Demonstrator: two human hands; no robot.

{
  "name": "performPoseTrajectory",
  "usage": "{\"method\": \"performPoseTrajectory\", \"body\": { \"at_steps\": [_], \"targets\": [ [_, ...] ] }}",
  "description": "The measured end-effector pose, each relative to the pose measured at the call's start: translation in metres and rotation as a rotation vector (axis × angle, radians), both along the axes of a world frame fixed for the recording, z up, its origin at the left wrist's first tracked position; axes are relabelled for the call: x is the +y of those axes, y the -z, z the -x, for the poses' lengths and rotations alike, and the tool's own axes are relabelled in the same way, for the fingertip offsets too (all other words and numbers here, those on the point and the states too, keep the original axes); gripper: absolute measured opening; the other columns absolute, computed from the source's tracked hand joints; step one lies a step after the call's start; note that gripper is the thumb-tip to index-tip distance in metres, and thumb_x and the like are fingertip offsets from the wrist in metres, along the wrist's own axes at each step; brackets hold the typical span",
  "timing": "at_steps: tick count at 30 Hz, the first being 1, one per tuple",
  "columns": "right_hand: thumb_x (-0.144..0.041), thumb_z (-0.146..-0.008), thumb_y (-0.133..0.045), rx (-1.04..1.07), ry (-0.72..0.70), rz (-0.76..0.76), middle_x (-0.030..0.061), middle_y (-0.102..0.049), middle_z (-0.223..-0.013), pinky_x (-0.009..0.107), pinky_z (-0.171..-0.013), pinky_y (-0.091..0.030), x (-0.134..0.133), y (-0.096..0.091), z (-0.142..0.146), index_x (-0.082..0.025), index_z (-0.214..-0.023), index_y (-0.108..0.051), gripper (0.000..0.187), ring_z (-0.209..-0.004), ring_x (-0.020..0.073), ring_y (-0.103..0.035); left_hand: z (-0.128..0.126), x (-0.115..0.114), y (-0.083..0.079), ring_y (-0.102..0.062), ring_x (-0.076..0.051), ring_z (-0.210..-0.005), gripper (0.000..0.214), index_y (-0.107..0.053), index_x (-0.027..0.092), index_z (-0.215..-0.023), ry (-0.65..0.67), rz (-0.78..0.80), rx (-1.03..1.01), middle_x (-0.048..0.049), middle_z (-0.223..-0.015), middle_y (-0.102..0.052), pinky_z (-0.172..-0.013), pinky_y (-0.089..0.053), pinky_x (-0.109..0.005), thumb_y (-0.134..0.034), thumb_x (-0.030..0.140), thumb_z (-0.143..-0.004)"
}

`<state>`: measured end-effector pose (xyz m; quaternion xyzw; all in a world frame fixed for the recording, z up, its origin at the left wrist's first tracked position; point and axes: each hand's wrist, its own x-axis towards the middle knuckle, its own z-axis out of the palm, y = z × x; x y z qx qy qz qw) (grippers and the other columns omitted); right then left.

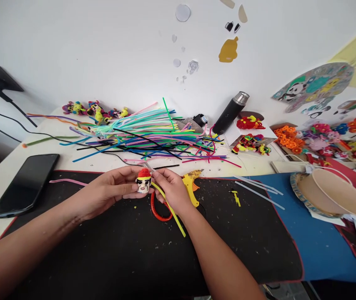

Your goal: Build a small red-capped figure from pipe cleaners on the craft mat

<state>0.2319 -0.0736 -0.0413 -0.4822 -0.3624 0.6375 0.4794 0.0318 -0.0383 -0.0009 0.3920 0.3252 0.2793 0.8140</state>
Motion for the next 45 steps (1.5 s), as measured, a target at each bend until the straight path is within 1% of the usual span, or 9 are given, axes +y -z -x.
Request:
{"method": "performPoseTrajectory", "body": {
  "at_steps": [9, 17, 20, 27, 31, 34, 38, 41, 45],
  "targets": [
    [-0.065, -0.086, -0.07, -0.012, -0.07, -0.029, -0.0013, -0.067, -0.066, 0.019, -0.035, -0.023, -0.003, -0.005, 0.003, -0.019, -0.099, -0.064, 0.048, -0.039, 0.0093, -0.056, 0.003, 0.007, 0.002, -0.071, -0.023, -0.106, 0.036, -0.076, 0.021, -0.113, -0.158, -0.057, -0.002, -0.0083, -0.122, -0.076, -0.09, -0.062, -0.033, -0.086, 0.018, -0.078],
    [-0.056, -0.086, -0.073, -0.039, -0.161, -0.047, -0.0018, -0.068, -0.07, 0.019, -0.038, -0.024, -0.005, -0.005, 0.003, -0.019, -0.103, -0.063, 0.043, -0.04, 0.0073, -0.052, 0.0, 0.005, 0.004, -0.069, -0.023, -0.108, 0.035, -0.076, 0.023, -0.114, -0.234, -0.181, 0.067, -0.0071, -0.12, -0.077, -0.091, -0.053, -0.029, -0.085, 0.025, -0.081],
    [-0.056, -0.089, -0.071, -0.045, -0.183, -0.051, -0.0018, -0.067, -0.07, 0.02, -0.039, -0.024, -0.005, -0.005, 0.003, -0.018, -0.105, -0.063, 0.042, -0.041, 0.0067, -0.05, -0.002, 0.003, 0.005, -0.068, -0.024, -0.111, 0.035, -0.075, 0.024, -0.115, -0.231, -0.21, 0.104, -0.0066, -0.122, -0.076, -0.09, -0.053, -0.029, -0.085, 0.028, -0.081],
    [-0.057, -0.09, -0.07, -0.053, -0.216, -0.034, -0.0026, -0.066, -0.063, 0.02, -0.04, -0.026, -0.006, -0.008, 0.001, -0.017, -0.099, -0.064, 0.041, -0.041, 0.0068, -0.049, -0.005, 0.0, 0.011, -0.065, -0.028, -0.123, 0.034, -0.075, 0.022, -0.114, -0.185, -0.247, 0.067, -0.0082, -0.128, -0.074, -0.107, -0.049, -0.039, -0.084, 0.03, -0.083],
    [-0.059, -0.088, -0.072, -0.034, -0.216, -0.012, -0.0033, -0.065, -0.06, 0.019, -0.039, -0.026, -0.006, -0.011, 0.0, -0.017, -0.094, -0.063, 0.043, -0.04, 0.0068, -0.048, 0.002, 0.005, 0.013, -0.065, -0.03, -0.124, 0.04, -0.073, 0.023, -0.123, -0.143, -0.285, 0.123, -0.01, -0.134, -0.072, -0.105, -0.051, -0.041, -0.082, 0.036, -0.086],
    [-0.059, -0.088, -0.072, -0.019, -0.209, 0.006, -0.0035, -0.064, -0.059, 0.019, -0.038, -0.025, -0.007, -0.013, 0.0, -0.017, -0.09, -0.062, 0.043, -0.039, 0.0068, -0.048, 0.009, 0.011, 0.01, -0.068, -0.031, -0.12, 0.046, -0.07, 0.023, -0.131, -0.12, -0.378, 0.191, -0.0117, -0.135, -0.072, -0.104, -0.053, -0.044, -0.076, 0.043, -0.09],
    [-0.057, -0.088, -0.072, -0.003, -0.209, 0.02, -0.0037, -0.064, -0.059, 0.019, -0.038, -0.025, -0.007, -0.015, 0.0, -0.017, -0.088, -0.061, 0.041, -0.039, 0.0065, -0.047, 0.013, 0.016, 0.005, -0.069, -0.031, -0.119, 0.041, -0.074, 0.021, -0.125, -0.085, -0.576, 0.315, -0.0116, -0.132, -0.073, -0.106, -0.054, -0.045, -0.072, 0.046, -0.092],
    [-0.057, -0.088, -0.072, 0.008, -0.211, 0.027, -0.004, -0.064, -0.059, 0.019, -0.038, -0.025, -0.007, -0.015, 0.0, -0.017, -0.089, -0.062, 0.041, -0.039, 0.0063, -0.047, 0.013, 0.015, 0.007, -0.07, -0.029, -0.117, 0.039, -0.073, 0.02, -0.127, -0.085, -0.754, 0.422, -0.0106, -0.131, -0.074, -0.104, -0.055, -0.043, -0.067, 0.044, -0.096],
    [-0.057, -0.089, -0.071, 0.014, -0.217, 0.023, -0.0043, -0.063, -0.058, 0.019, -0.038, -0.024, -0.007, -0.013, -0.001, -0.017, -0.089, -0.062, 0.04, -0.039, 0.0062, -0.046, 0.015, 0.015, 0.014, -0.072, -0.023, -0.111, 0.043, -0.063, 0.024, -0.141, -0.071, -0.949, 0.509, -0.008, -0.131, -0.074, -0.098, -0.058, -0.035, -0.061, 0.035, -0.1]
  ]
}}
